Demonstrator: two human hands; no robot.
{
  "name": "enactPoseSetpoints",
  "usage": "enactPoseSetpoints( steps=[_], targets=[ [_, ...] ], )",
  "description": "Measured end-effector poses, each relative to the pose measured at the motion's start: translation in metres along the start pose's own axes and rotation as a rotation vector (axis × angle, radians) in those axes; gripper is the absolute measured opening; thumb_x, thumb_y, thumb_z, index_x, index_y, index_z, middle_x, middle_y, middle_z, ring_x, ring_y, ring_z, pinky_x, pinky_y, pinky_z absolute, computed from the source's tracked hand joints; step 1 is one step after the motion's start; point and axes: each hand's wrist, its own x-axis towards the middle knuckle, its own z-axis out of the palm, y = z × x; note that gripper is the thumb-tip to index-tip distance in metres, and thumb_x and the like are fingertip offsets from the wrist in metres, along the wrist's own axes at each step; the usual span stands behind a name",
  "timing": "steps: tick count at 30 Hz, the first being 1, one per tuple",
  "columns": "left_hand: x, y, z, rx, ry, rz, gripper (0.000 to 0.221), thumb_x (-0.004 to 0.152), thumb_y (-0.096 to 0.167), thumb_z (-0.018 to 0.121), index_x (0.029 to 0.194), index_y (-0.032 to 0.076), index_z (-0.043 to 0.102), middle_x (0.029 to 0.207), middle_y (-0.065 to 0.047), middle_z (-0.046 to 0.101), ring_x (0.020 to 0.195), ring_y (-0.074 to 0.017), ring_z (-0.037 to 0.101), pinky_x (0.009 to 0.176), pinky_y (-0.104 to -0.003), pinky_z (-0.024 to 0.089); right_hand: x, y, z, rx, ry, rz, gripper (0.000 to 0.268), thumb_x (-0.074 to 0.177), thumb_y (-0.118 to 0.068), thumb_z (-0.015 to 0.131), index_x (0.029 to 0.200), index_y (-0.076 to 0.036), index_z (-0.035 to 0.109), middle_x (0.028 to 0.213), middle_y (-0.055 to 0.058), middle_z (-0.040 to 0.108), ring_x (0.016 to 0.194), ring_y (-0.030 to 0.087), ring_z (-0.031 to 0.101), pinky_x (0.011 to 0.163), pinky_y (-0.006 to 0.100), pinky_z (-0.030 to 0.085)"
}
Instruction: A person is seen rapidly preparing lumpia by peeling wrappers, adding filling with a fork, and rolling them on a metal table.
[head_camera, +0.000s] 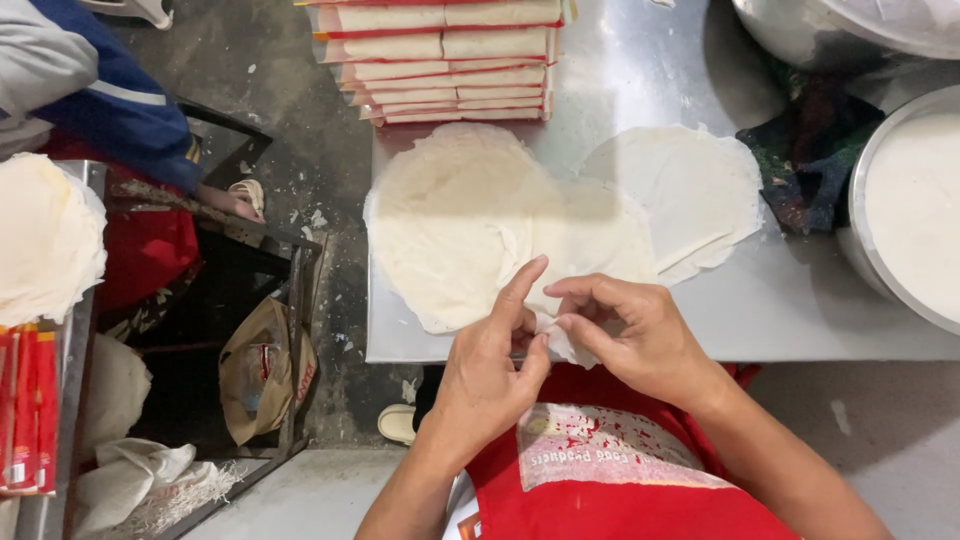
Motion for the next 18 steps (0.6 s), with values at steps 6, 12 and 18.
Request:
enactPoseSetpoints(
  steps=[6,12,18],
  targets=[
    [0.003,0.005,-0.003,-0.044,0.022,-0.063,0.072,0.086,0.000,0.060,0.155,0.007,0.042,0.084,-0.016,0.070,0.072,-0.0319,0.071,0.068,-0.044,0.064,0.004,0.005,0.002,0.086,0.031,0.004,0.032,0.089,-0.001,0.068,0.120,-0.005,0.072,0.077,0.010,0.076,0.060,0.017,0.066,0.057,0.034,0.061],
    [0.008,-0.008,0.004,-0.157,0.152,-0.082,0.075,0.086,0.002,0.069,0.156,0.005,0.040,0.094,-0.020,0.067,0.079,-0.0324,0.073,0.071,-0.044,0.065,0.004,0.011,0.003,0.178,-0.020,-0.028,0.034,0.091,0.000,0.063,0.124,-0.004,0.069,0.079,0.010,0.075,0.061,0.017,0.064,0.057,0.034,0.059],
    [0.009,-0.013,0.004,-0.138,0.241,0.002,0.069,0.085,-0.008,0.057,0.151,0.007,0.044,0.093,-0.012,0.068,0.074,-0.0238,0.068,0.070,-0.036,0.063,0.006,0.011,0.001,0.376,0.037,0.022,0.029,0.095,-0.001,0.059,0.124,-0.002,0.067,0.082,0.007,0.066,0.067,0.013,0.061,0.061,0.031,0.060]
  ],
)
